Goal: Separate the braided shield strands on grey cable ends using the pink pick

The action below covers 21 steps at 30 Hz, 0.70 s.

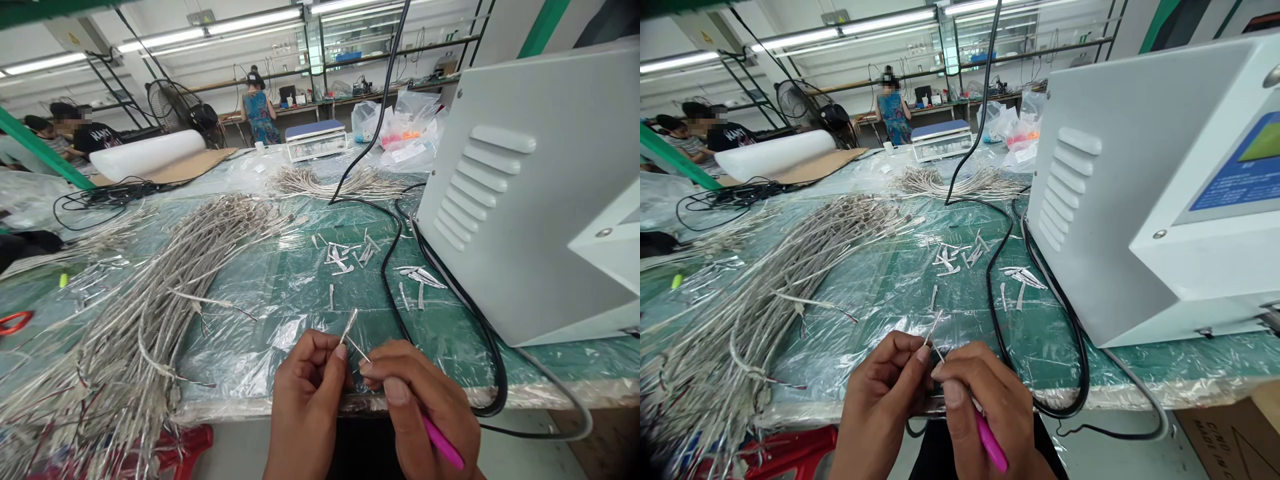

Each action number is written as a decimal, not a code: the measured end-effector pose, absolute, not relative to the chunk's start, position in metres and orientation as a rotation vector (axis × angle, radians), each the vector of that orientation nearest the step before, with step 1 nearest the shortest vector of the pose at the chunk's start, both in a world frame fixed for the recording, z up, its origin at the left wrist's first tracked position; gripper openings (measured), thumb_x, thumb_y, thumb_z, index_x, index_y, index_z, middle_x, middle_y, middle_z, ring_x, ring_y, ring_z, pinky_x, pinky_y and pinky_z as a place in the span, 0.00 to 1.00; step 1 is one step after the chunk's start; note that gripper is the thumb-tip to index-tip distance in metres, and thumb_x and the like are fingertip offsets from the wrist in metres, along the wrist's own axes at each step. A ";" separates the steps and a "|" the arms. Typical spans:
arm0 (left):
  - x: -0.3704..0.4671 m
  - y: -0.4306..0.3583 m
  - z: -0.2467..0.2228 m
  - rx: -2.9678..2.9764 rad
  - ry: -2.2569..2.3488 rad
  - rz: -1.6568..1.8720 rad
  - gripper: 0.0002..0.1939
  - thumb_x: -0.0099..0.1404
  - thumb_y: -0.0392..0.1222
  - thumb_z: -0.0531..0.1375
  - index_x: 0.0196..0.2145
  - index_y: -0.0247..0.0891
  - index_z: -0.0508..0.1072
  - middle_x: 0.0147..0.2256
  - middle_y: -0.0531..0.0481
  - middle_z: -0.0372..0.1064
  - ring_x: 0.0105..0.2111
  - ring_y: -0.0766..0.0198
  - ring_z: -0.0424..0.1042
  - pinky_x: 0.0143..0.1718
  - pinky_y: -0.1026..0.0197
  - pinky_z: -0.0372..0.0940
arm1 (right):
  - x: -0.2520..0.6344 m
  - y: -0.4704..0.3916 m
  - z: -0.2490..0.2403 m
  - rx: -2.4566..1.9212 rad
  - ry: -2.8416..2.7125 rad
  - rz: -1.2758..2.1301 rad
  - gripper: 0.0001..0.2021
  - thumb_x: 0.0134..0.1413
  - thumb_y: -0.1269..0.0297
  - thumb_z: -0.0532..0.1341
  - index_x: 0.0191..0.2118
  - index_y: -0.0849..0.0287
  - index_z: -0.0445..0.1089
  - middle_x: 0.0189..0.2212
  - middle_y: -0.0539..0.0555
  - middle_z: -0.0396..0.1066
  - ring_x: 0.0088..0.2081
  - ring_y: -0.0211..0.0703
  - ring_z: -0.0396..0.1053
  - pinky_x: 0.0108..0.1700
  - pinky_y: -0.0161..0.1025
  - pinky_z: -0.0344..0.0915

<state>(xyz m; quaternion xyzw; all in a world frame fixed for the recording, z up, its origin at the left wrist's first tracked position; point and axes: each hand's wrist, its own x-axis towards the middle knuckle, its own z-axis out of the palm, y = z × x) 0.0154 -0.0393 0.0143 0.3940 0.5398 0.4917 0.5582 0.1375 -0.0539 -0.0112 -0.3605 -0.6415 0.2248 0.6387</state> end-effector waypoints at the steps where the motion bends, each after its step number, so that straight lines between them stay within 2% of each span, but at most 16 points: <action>1: 0.016 -0.039 0.015 0.927 1.275 1.161 0.10 0.60 0.45 0.65 0.27 0.37 0.72 0.18 0.57 0.61 0.19 0.72 0.54 0.20 0.70 0.51 | 0.137 -0.054 -0.010 -0.819 -1.456 0.514 0.13 0.55 0.80 0.53 0.41 0.63 0.71 0.32 0.55 0.70 0.35 0.40 0.70 0.34 0.38 0.69; 21: 0.011 -0.039 0.017 0.911 1.239 1.086 0.12 0.62 0.47 0.63 0.28 0.35 0.72 0.19 0.54 0.64 0.17 0.73 0.51 0.18 0.69 0.46 | 0.135 -0.054 -0.008 -0.845 -1.411 0.467 0.12 0.56 0.80 0.52 0.37 0.63 0.71 0.29 0.54 0.71 0.33 0.40 0.71 0.33 0.39 0.68</action>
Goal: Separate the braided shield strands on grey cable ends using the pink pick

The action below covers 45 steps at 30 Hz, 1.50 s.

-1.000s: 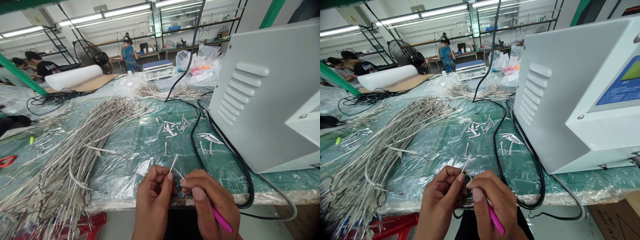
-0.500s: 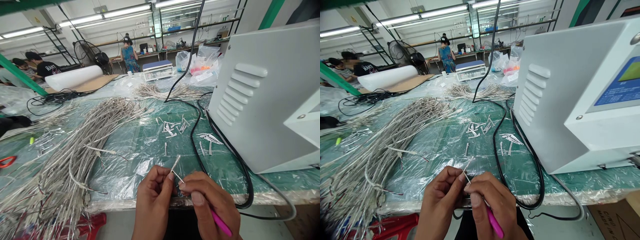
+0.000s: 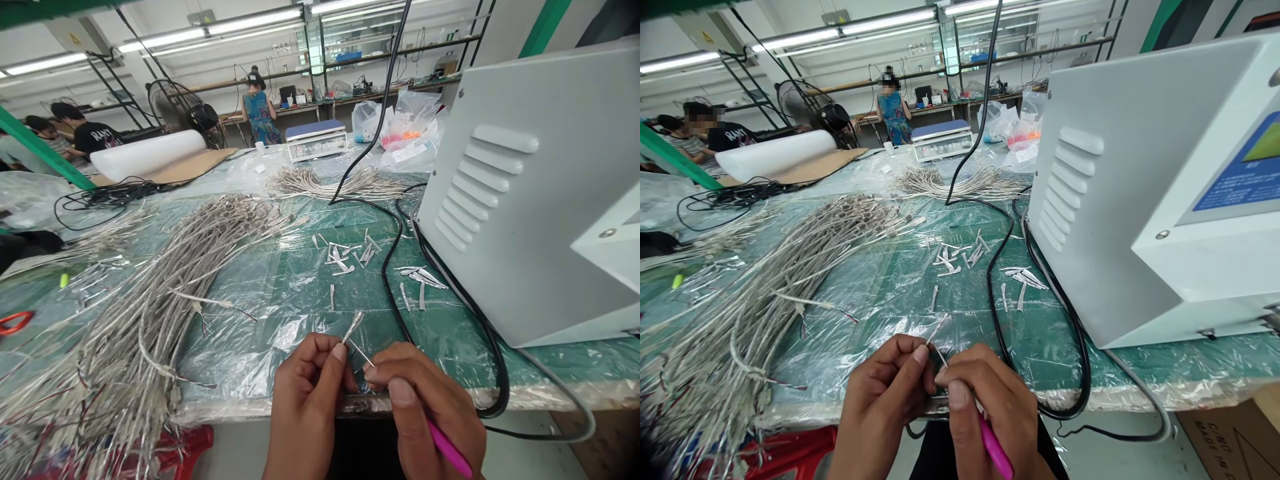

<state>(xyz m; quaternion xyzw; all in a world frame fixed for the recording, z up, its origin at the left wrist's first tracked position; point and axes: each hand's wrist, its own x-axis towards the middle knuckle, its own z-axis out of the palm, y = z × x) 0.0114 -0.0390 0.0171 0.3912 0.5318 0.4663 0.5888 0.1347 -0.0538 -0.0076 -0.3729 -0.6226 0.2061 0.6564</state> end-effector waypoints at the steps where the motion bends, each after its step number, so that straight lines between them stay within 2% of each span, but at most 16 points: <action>1: 0.012 -0.039 0.018 0.909 1.245 1.093 0.12 0.61 0.47 0.64 0.28 0.35 0.73 0.19 0.54 0.64 0.17 0.73 0.51 0.18 0.69 0.46 | 0.135 -0.054 -0.008 -0.852 -1.408 0.467 0.12 0.56 0.80 0.52 0.38 0.63 0.71 0.29 0.54 0.71 0.33 0.40 0.71 0.33 0.38 0.68; 13: 0.010 -0.039 0.015 0.928 1.242 1.079 0.12 0.62 0.48 0.63 0.28 0.36 0.73 0.19 0.54 0.64 0.17 0.73 0.52 0.18 0.69 0.46 | 0.134 -0.055 -0.016 -0.929 -1.421 0.429 0.11 0.58 0.79 0.52 0.38 0.62 0.70 0.32 0.55 0.70 0.34 0.40 0.70 0.32 0.38 0.69; 22: 0.010 -0.040 0.012 0.981 1.292 1.087 0.11 0.62 0.47 0.64 0.28 0.37 0.73 0.20 0.55 0.64 0.18 0.72 0.55 0.19 0.69 0.49 | 0.132 -0.054 -0.021 -0.990 -1.405 0.394 0.13 0.59 0.80 0.53 0.44 0.61 0.71 0.35 0.55 0.71 0.37 0.40 0.70 0.36 0.37 0.70; 29: 0.008 -0.041 0.010 0.960 1.309 1.081 0.13 0.62 0.49 0.63 0.29 0.37 0.72 0.20 0.55 0.63 0.20 0.71 0.55 0.20 0.69 0.51 | 0.130 -0.050 -0.021 -1.106 -1.146 0.449 0.08 0.62 0.75 0.55 0.40 0.59 0.72 0.36 0.55 0.69 0.36 0.40 0.69 0.33 0.37 0.68; 36: 0.008 -0.040 0.008 0.975 1.290 1.089 0.11 0.62 0.48 0.63 0.30 0.37 0.72 0.20 0.55 0.64 0.20 0.72 0.56 0.21 0.69 0.51 | 0.131 -0.056 -0.019 -0.969 -1.212 0.486 0.10 0.63 0.72 0.53 0.37 0.59 0.72 0.34 0.54 0.68 0.33 0.39 0.68 0.31 0.37 0.67; 41: 0.007 -0.044 0.006 0.965 1.295 1.112 0.12 0.61 0.49 0.64 0.31 0.37 0.73 0.21 0.53 0.66 0.20 0.71 0.57 0.20 0.69 0.51 | 0.132 -0.052 -0.015 -1.198 -1.074 0.594 0.09 0.63 0.67 0.57 0.45 0.53 0.72 0.40 0.52 0.66 0.28 0.33 0.68 0.30 0.34 0.69; 45: 0.007 -0.047 0.006 0.965 1.264 1.153 0.12 0.60 0.49 0.65 0.30 0.36 0.75 0.21 0.53 0.65 0.21 0.70 0.59 0.22 0.69 0.53 | 0.136 -0.048 -0.007 -1.257 -1.232 0.743 0.11 0.61 0.62 0.59 0.48 0.51 0.71 0.42 0.52 0.65 0.34 0.37 0.70 0.34 0.34 0.69</action>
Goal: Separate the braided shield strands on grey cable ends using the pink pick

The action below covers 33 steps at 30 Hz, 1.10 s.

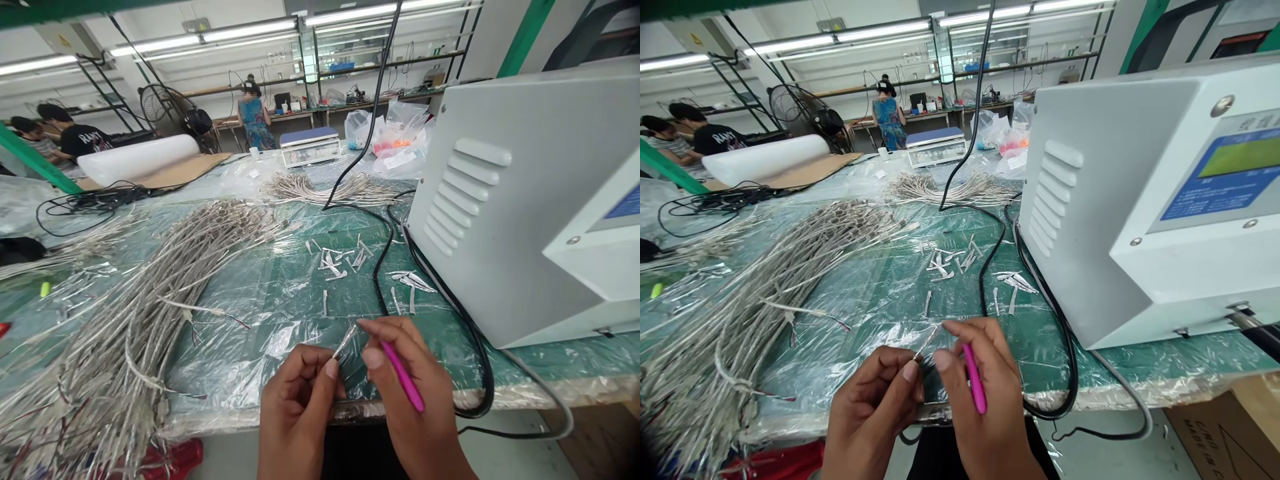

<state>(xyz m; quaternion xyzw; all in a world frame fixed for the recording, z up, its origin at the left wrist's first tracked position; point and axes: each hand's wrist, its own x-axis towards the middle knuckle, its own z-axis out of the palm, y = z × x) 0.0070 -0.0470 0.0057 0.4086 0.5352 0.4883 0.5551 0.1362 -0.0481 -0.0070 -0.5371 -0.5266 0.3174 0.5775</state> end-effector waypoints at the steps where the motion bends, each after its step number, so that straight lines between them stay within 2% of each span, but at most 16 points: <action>1: 0.007 -0.047 0.006 0.974 1.241 1.167 0.11 0.60 0.48 0.65 0.29 0.37 0.75 0.21 0.54 0.65 0.21 0.71 0.59 0.22 0.69 0.53 | 0.137 -0.047 -0.005 -1.233 -1.284 0.793 0.10 0.60 0.62 0.61 0.47 0.52 0.71 0.42 0.52 0.65 0.37 0.38 0.70 0.37 0.34 0.69; 4: 0.007 -0.048 0.006 1.012 1.191 1.179 0.10 0.60 0.46 0.65 0.29 0.37 0.76 0.21 0.55 0.64 0.21 0.72 0.58 0.23 0.69 0.54 | 0.137 -0.045 -0.002 -1.152 -1.318 0.898 0.04 0.60 0.62 0.61 0.38 0.54 0.71 0.37 0.50 0.66 0.38 0.38 0.69 0.39 0.33 0.67; 8: 0.006 -0.047 0.007 1.068 1.181 1.142 0.09 0.61 0.45 0.65 0.28 0.38 0.75 0.20 0.55 0.65 0.20 0.72 0.58 0.22 0.69 0.52 | 0.134 -0.043 -0.001 -1.128 -1.206 0.893 0.11 0.64 0.62 0.58 0.30 0.56 0.70 0.32 0.49 0.66 0.35 0.36 0.67 0.37 0.32 0.64; 14: 0.004 -0.046 0.009 1.012 1.184 1.126 0.10 0.61 0.47 0.64 0.29 0.37 0.74 0.20 0.54 0.64 0.19 0.72 0.55 0.19 0.69 0.50 | 0.137 -0.035 -0.001 -1.185 -0.790 0.871 0.11 0.62 0.56 0.59 0.34 0.57 0.72 0.29 0.48 0.66 0.24 0.33 0.62 0.26 0.33 0.62; 17: 0.003 -0.045 0.010 0.997 1.173 1.116 0.11 0.61 0.47 0.64 0.28 0.37 0.73 0.21 0.55 0.64 0.19 0.72 0.54 0.19 0.69 0.49 | 0.142 -0.031 0.002 -1.257 -0.830 0.897 0.12 0.60 0.54 0.61 0.35 0.58 0.74 0.27 0.48 0.66 0.23 0.33 0.63 0.26 0.33 0.63; 19: 0.003 -0.045 0.010 1.009 1.175 1.109 0.11 0.61 0.48 0.64 0.28 0.37 0.73 0.21 0.55 0.63 0.19 0.72 0.53 0.19 0.69 0.49 | 0.145 -0.030 0.005 -1.323 -0.912 0.842 0.12 0.59 0.54 0.61 0.37 0.57 0.75 0.30 0.49 0.68 0.23 0.33 0.64 0.27 0.34 0.65; 22: 0.003 -0.044 0.010 1.010 1.174 1.102 0.12 0.61 0.48 0.64 0.28 0.37 0.73 0.21 0.55 0.64 0.19 0.73 0.53 0.19 0.69 0.49 | 0.149 -0.029 0.007 -1.424 -1.022 0.631 0.13 0.58 0.55 0.62 0.46 0.53 0.75 0.38 0.52 0.69 0.30 0.38 0.69 0.30 0.36 0.68; 24: 0.003 -0.043 0.010 0.999 1.170 1.098 0.12 0.61 0.48 0.64 0.28 0.37 0.73 0.21 0.54 0.65 0.18 0.73 0.53 0.19 0.69 0.49 | 0.151 -0.031 0.009 -1.461 -1.143 0.513 0.15 0.60 0.56 0.60 0.51 0.50 0.72 0.43 0.54 0.68 0.39 0.43 0.70 0.36 0.38 0.69; 26: 0.003 -0.043 0.010 0.975 1.159 1.096 0.12 0.61 0.48 0.64 0.28 0.36 0.73 0.20 0.54 0.65 0.18 0.73 0.53 0.19 0.69 0.48 | 0.150 -0.033 0.010 -1.434 -1.263 0.495 0.15 0.62 0.57 0.58 0.52 0.50 0.71 0.44 0.54 0.68 0.45 0.45 0.69 0.43 0.39 0.68; 29: 0.003 -0.043 0.012 0.929 1.130 1.096 0.12 0.61 0.48 0.64 0.28 0.36 0.72 0.20 0.54 0.65 0.17 0.74 0.52 0.18 0.69 0.47 | 0.144 -0.036 0.013 -1.371 -1.350 0.689 0.11 0.62 0.57 0.58 0.46 0.53 0.73 0.42 0.53 0.68 0.43 0.43 0.69 0.45 0.38 0.65; 31: 0.003 -0.043 0.014 0.919 1.117 1.092 0.12 0.61 0.47 0.64 0.28 0.35 0.72 0.20 0.54 0.66 0.17 0.75 0.51 0.18 0.69 0.46 | 0.139 -0.036 0.016 -1.339 -1.329 0.877 0.10 0.61 0.56 0.59 0.36 0.56 0.72 0.35 0.51 0.67 0.37 0.40 0.68 0.38 0.35 0.65; 33: 0.004 -0.043 0.015 0.935 1.111 1.081 0.11 0.62 0.46 0.63 0.28 0.35 0.72 0.20 0.53 0.67 0.17 0.75 0.51 0.18 0.69 0.46 | 0.133 -0.035 0.018 -1.284 -1.258 1.026 0.14 0.60 0.56 0.60 0.27 0.58 0.66 0.28 0.48 0.62 0.30 0.36 0.63 0.32 0.33 0.61</action>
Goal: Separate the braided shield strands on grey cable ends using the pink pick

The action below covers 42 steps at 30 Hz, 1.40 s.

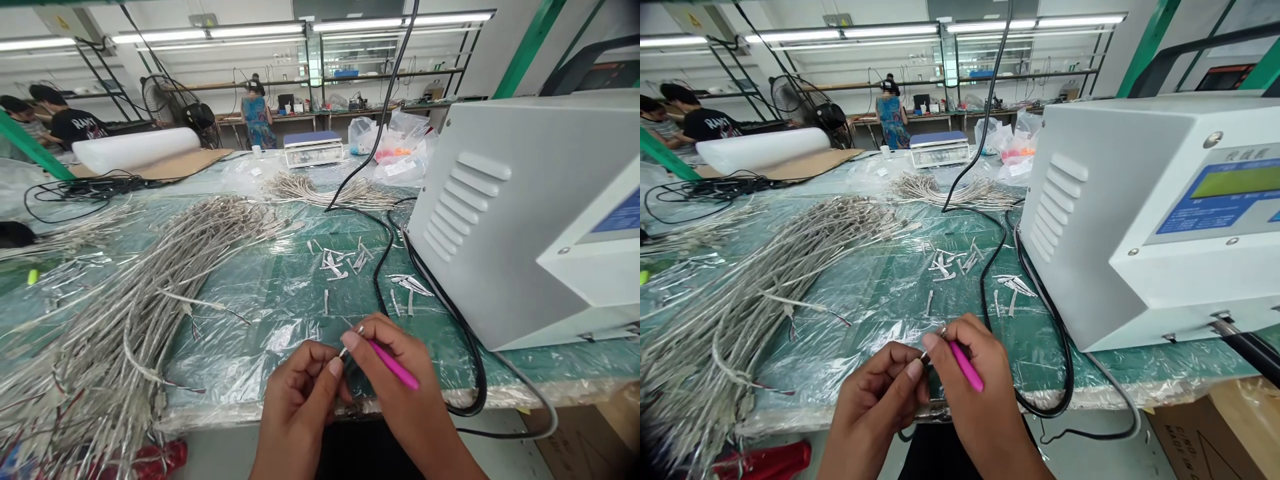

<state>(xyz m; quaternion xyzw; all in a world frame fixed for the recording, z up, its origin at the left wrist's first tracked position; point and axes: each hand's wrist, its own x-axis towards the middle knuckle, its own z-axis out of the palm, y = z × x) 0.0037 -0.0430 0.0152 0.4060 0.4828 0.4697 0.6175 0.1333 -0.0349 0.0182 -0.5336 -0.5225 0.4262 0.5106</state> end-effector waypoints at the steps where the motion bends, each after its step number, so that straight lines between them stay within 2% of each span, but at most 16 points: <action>1: 0.004 -0.043 0.016 0.950 1.107 1.073 0.11 0.62 0.46 0.63 0.28 0.35 0.72 0.20 0.53 0.67 0.17 0.75 0.51 0.18 0.69 0.46 | 0.131 -0.034 0.019 -1.255 -1.210 1.064 0.17 0.59 0.56 0.60 0.24 0.58 0.63 0.25 0.47 0.59 0.27 0.35 0.60 0.30 0.33 0.59; 3: 0.004 -0.041 0.016 0.977 1.087 1.048 0.12 0.63 0.46 0.63 0.28 0.35 0.72 0.20 0.53 0.67 0.17 0.74 0.50 0.18 0.68 0.45 | 0.129 -0.032 0.018 -1.226 -1.126 1.099 0.18 0.59 0.55 0.61 0.22 0.59 0.63 0.23 0.45 0.55 0.25 0.34 0.55 0.28 0.33 0.56; 5: 0.004 -0.040 0.016 1.001 1.070 1.017 0.13 0.63 0.48 0.62 0.28 0.35 0.72 0.19 0.53 0.67 0.17 0.74 0.50 0.18 0.68 0.44 | 0.130 -0.029 0.015 -1.234 -1.042 1.094 0.17 0.58 0.53 0.62 0.25 0.60 0.68 0.21 0.45 0.56 0.23 0.34 0.54 0.28 0.34 0.55; 10: 0.000 -0.039 0.013 0.865 1.027 1.029 0.13 0.64 0.49 0.61 0.30 0.36 0.70 0.18 0.53 0.66 0.16 0.75 0.47 0.18 0.67 0.41 | 0.151 -0.020 0.009 -1.214 -0.700 0.875 0.12 0.54 0.53 0.65 0.31 0.58 0.73 0.18 0.46 0.61 0.21 0.34 0.57 0.22 0.33 0.54; 15: -0.001 -0.039 0.013 0.786 1.002 1.035 0.12 0.65 0.48 0.59 0.31 0.36 0.69 0.17 0.54 0.66 0.15 0.75 0.45 0.17 0.66 0.39 | 0.157 -0.023 0.016 -1.332 -1.058 0.795 0.12 0.57 0.56 0.63 0.29 0.57 0.73 0.24 0.48 0.64 0.25 0.35 0.62 0.26 0.33 0.59; 19: -0.001 -0.039 0.013 0.785 0.993 1.020 0.12 0.66 0.48 0.59 0.31 0.36 0.69 0.17 0.53 0.67 0.15 0.76 0.44 0.17 0.66 0.38 | 0.142 -0.032 0.015 -1.300 -1.344 0.862 0.07 0.60 0.60 0.61 0.41 0.54 0.74 0.36 0.51 0.69 0.34 0.39 0.68 0.33 0.34 0.65; 22: -0.001 -0.039 0.012 0.780 0.992 1.023 0.12 0.66 0.48 0.59 0.31 0.36 0.69 0.18 0.54 0.66 0.15 0.75 0.44 0.18 0.66 0.39 | 0.138 -0.033 0.013 -1.211 -1.427 0.953 0.04 0.60 0.64 0.62 0.36 0.55 0.74 0.34 0.50 0.68 0.35 0.38 0.69 0.36 0.34 0.66; 26: -0.001 -0.039 0.012 0.764 1.004 1.029 0.12 0.65 0.48 0.60 0.32 0.36 0.70 0.18 0.55 0.65 0.16 0.75 0.42 0.18 0.66 0.38 | 0.146 -0.029 0.013 -1.294 -1.170 0.709 0.05 0.60 0.62 0.61 0.34 0.55 0.74 0.29 0.48 0.65 0.28 0.36 0.64 0.28 0.33 0.62; 29: 0.001 -0.039 0.013 0.748 1.013 1.064 0.12 0.63 0.49 0.62 0.32 0.37 0.69 0.18 0.56 0.63 0.16 0.75 0.43 0.18 0.67 0.38 | 0.154 -0.027 0.011 -1.382 -1.154 0.487 0.06 0.60 0.62 0.62 0.40 0.53 0.75 0.34 0.51 0.67 0.33 0.40 0.67 0.31 0.35 0.64; 31: 0.002 -0.039 0.013 0.749 1.001 1.098 0.12 0.62 0.49 0.63 0.33 0.37 0.70 0.19 0.56 0.62 0.17 0.76 0.43 0.19 0.67 0.39 | 0.154 -0.030 0.008 -1.396 -1.256 0.459 0.11 0.60 0.62 0.61 0.47 0.53 0.74 0.39 0.55 0.68 0.40 0.44 0.68 0.34 0.37 0.67; 33: 0.002 -0.039 0.012 0.757 0.973 1.129 0.12 0.63 0.49 0.63 0.34 0.36 0.71 0.20 0.56 0.63 0.17 0.76 0.45 0.19 0.68 0.41 | 0.151 -0.036 0.006 -1.323 -1.322 0.475 0.13 0.62 0.62 0.58 0.51 0.53 0.73 0.40 0.56 0.67 0.40 0.45 0.68 0.34 0.38 0.67; 37: 0.000 -0.039 0.010 0.771 0.963 1.115 0.12 0.63 0.48 0.62 0.36 0.36 0.72 0.22 0.54 0.64 0.18 0.74 0.49 0.20 0.67 0.43 | 0.137 -0.048 0.000 -1.086 -1.273 0.473 0.13 0.65 0.64 0.53 0.45 0.51 0.75 0.36 0.53 0.69 0.32 0.40 0.68 0.29 0.37 0.65; 42: -0.001 -0.039 0.009 0.764 0.929 1.075 0.11 0.63 0.46 0.63 0.36 0.34 0.72 0.23 0.52 0.67 0.17 0.76 0.49 0.19 0.67 0.42 | 0.128 -0.048 -0.004 -1.115 -1.329 0.459 0.07 0.57 0.71 0.62 0.38 0.54 0.77 0.36 0.54 0.72 0.36 0.43 0.72 0.33 0.37 0.68</action>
